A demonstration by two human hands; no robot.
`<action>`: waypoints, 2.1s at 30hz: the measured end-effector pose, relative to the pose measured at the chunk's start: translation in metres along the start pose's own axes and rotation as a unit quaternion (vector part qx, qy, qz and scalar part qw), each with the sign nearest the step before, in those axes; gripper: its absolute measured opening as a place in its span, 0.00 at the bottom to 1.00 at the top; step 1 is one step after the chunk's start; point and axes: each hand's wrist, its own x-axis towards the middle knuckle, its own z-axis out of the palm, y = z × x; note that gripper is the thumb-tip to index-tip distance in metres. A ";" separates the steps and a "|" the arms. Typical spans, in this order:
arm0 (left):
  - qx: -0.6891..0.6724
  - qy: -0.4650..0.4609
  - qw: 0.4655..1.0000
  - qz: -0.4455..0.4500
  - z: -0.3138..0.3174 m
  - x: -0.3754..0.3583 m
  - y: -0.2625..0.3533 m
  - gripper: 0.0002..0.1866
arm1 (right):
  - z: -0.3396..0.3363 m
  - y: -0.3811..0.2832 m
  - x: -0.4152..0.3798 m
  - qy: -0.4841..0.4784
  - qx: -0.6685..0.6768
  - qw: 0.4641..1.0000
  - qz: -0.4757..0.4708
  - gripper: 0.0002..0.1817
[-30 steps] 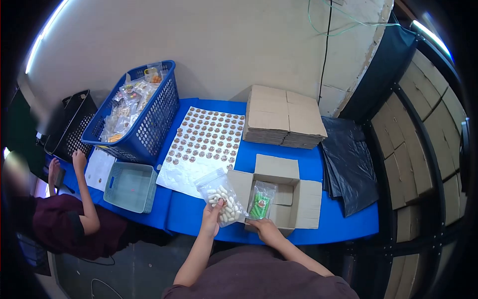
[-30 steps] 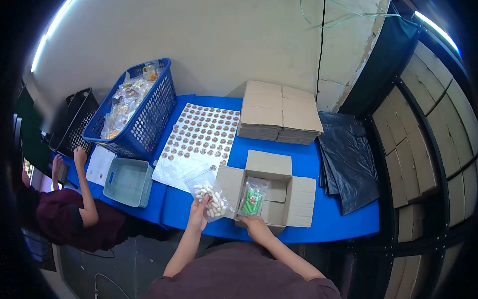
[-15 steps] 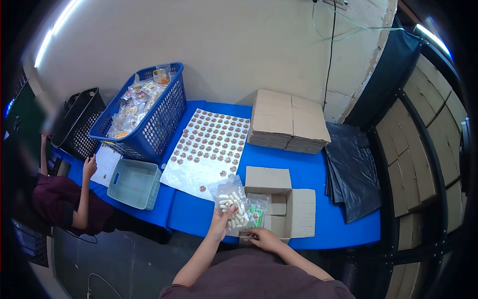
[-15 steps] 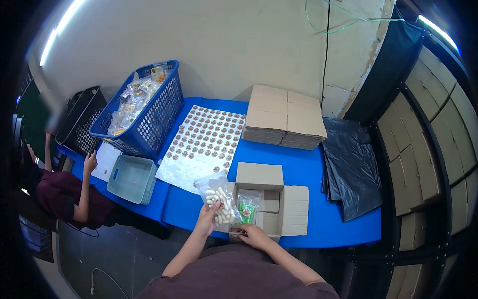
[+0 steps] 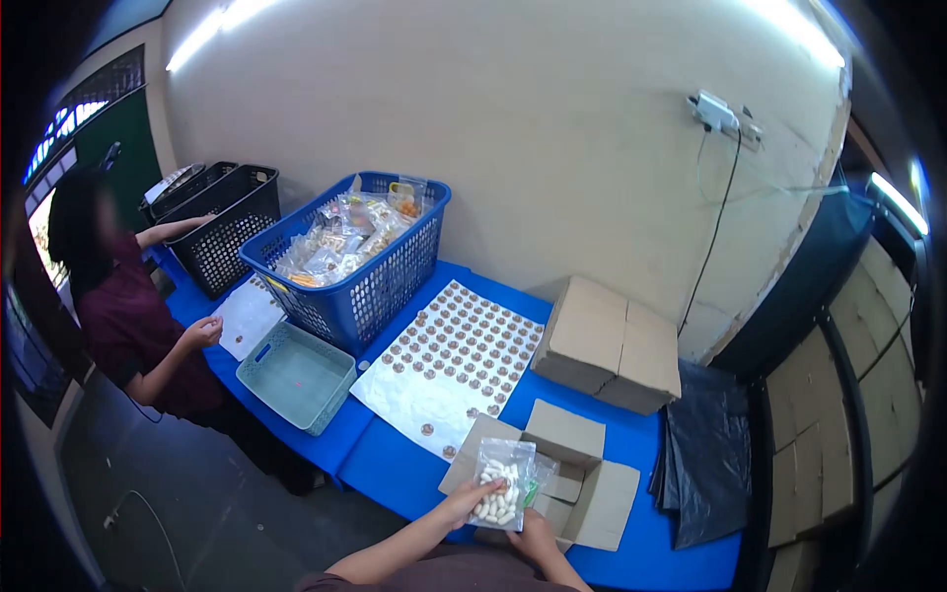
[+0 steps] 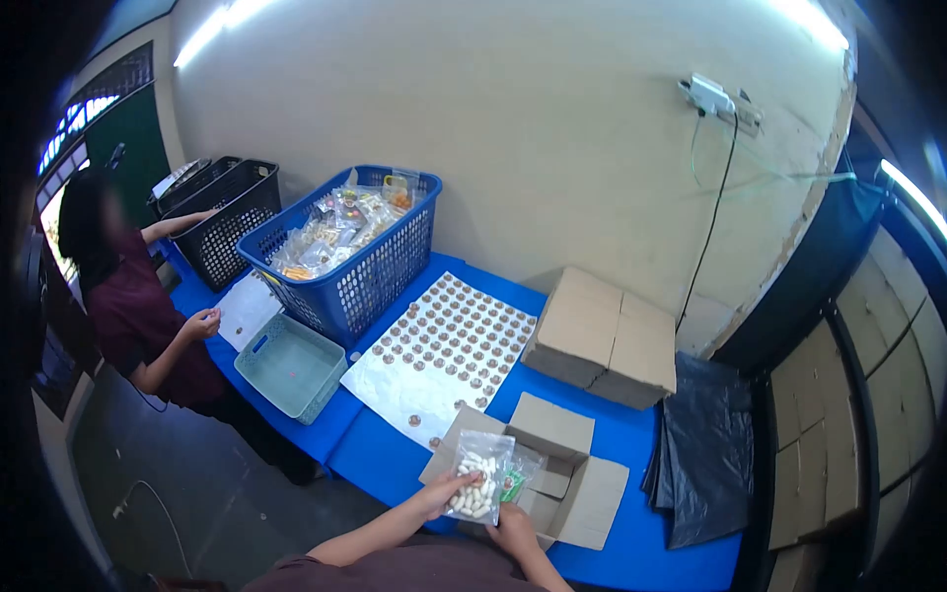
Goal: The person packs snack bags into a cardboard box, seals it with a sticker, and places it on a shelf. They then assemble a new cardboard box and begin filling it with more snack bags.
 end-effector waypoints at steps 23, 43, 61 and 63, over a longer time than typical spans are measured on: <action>0.266 -0.049 0.953 0.136 0.017 0.045 -0.005 0.21 | -0.006 0.021 0.041 0.061 0.564 0.777 0.274 0.23; 0.185 0.080 0.952 0.230 0.029 0.040 -0.017 0.19 | -0.027 0.013 0.055 0.078 0.645 0.708 0.278 0.13; 0.196 0.023 0.946 0.256 0.030 0.026 -0.009 0.19 | -0.056 -0.023 0.057 0.052 0.590 0.771 0.236 0.17; 0.200 0.005 0.947 0.252 0.030 0.025 -0.014 0.19 | -0.051 -0.016 0.048 0.036 0.571 0.784 0.241 0.18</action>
